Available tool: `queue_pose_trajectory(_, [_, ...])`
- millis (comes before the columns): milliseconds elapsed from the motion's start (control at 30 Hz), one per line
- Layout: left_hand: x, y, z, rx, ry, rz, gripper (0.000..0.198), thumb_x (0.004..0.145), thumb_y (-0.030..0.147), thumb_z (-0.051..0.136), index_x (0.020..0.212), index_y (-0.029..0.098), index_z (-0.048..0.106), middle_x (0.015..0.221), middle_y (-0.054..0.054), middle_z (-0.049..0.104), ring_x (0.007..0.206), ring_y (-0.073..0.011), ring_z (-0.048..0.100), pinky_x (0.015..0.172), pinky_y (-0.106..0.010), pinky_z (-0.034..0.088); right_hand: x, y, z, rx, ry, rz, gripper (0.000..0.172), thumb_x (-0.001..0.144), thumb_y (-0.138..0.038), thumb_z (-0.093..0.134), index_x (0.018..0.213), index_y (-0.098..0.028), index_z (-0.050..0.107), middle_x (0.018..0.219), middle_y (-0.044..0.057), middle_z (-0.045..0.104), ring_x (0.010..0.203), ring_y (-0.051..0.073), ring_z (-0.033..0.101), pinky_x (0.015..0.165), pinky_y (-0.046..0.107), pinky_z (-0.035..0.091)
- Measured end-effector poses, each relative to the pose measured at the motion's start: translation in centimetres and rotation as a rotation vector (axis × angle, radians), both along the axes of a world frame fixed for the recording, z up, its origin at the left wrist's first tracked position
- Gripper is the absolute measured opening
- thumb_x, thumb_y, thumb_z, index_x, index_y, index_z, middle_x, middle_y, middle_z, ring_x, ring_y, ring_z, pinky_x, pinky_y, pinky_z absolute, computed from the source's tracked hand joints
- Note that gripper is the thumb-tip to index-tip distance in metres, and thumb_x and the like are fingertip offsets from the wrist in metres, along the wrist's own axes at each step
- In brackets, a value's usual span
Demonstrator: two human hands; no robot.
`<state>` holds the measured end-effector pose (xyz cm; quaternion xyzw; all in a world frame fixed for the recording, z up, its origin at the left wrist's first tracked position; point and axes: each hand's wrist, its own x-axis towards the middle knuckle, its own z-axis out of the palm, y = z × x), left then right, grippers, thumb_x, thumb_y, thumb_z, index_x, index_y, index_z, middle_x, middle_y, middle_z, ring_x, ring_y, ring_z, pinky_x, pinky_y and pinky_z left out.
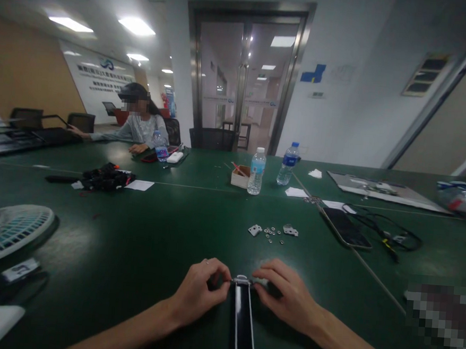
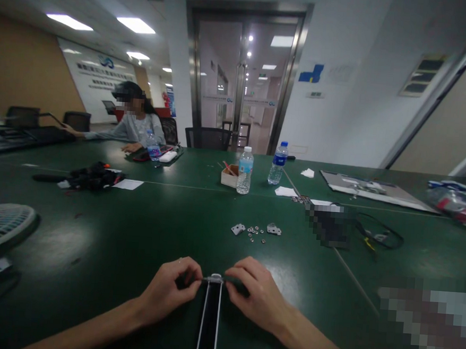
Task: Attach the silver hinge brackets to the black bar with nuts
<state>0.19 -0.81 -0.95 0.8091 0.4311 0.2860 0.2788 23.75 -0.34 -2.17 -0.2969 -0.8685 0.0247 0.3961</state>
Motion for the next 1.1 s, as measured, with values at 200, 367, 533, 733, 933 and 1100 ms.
queue_pose_trajectory(200, [-0.1,-0.5,0.3,0.153,-0.035,-0.258,0.009,0.082,0.014,0.051,0.085,0.018,0.059,0.08,-0.002,0.061,0.069,-0.014,0.054,0.064,-0.024,0.042,-1.5,-1.4,0.6,0.17,-0.003,0.048,0.017,0.081,-0.012,0.051,0.094,-0.018,0.059,0.078,0.005,0.063,0.067,0.014,0.054,0.059,0.027,0.041])
queue_pose_trajectory(367, [0.0,-1.2,0.4,0.435,0.064,-0.422,0.016,0.088,0.011,0.044,0.088,0.019,0.058,0.085,-0.006,0.067,0.076,-0.0158,0.06,0.073,-0.029,0.042,-2.9,-2.5,1.2,0.21,0.0,0.119,0.01,0.078,-0.01,0.053,0.083,-0.018,0.057,0.07,0.002,0.063,0.065,0.014,0.053,0.06,0.028,0.04])
queue_pose_trajectory(533, [-0.2,-1.2,-0.1,0.519,0.093,-0.419,0.018,0.091,0.01,0.043,0.085,0.02,0.058,0.083,-0.004,0.068,0.07,-0.014,0.06,0.07,-0.028,0.041,-2.9,-2.6,1.5,0.199,-0.016,0.132,0.009,0.079,-0.011,0.054,0.083,-0.019,0.057,0.067,0.001,0.063,0.063,0.013,0.054,0.059,0.028,0.039])
queue_pose_trajectory(733, [0.0,-1.3,0.0,0.519,0.059,-0.374,0.014,0.093,0.013,0.044,0.085,0.019,0.054,0.078,-0.002,0.067,0.067,-0.0135,0.06,0.069,-0.027,0.041,-2.5,-2.0,0.9,0.195,-0.054,0.169,0.012,0.081,-0.009,0.05,0.084,-0.018,0.057,0.069,0.002,0.062,0.064,0.013,0.052,0.058,0.028,0.038])
queue_pose_trajectory(933, [0.2,-1.4,0.6,0.526,0.066,-0.341,0.01,0.094,0.014,0.043,0.092,0.019,0.051,0.083,-0.004,0.067,0.069,-0.0145,0.061,0.068,-0.027,0.042,2.0,4.0,-1.0,0.098,0.005,-0.267,0.014,0.086,-0.016,0.048,0.076,-0.019,0.057,0.073,0.004,0.061,0.071,0.017,0.054,0.067,0.031,0.042])
queue_pose_trajectory(1100, [0.2,-1.4,0.3,0.507,0.062,-0.331,0.01,0.092,0.013,0.044,0.095,0.019,0.051,0.084,-0.004,0.067,0.072,-0.0153,0.061,0.069,-0.027,0.042,4.6,7.7,-1.8,-0.05,-0.167,-0.398,0.016,0.089,-0.023,0.051,0.078,-0.018,0.062,0.079,0.006,0.063,0.078,0.02,0.054,0.074,0.034,0.043])
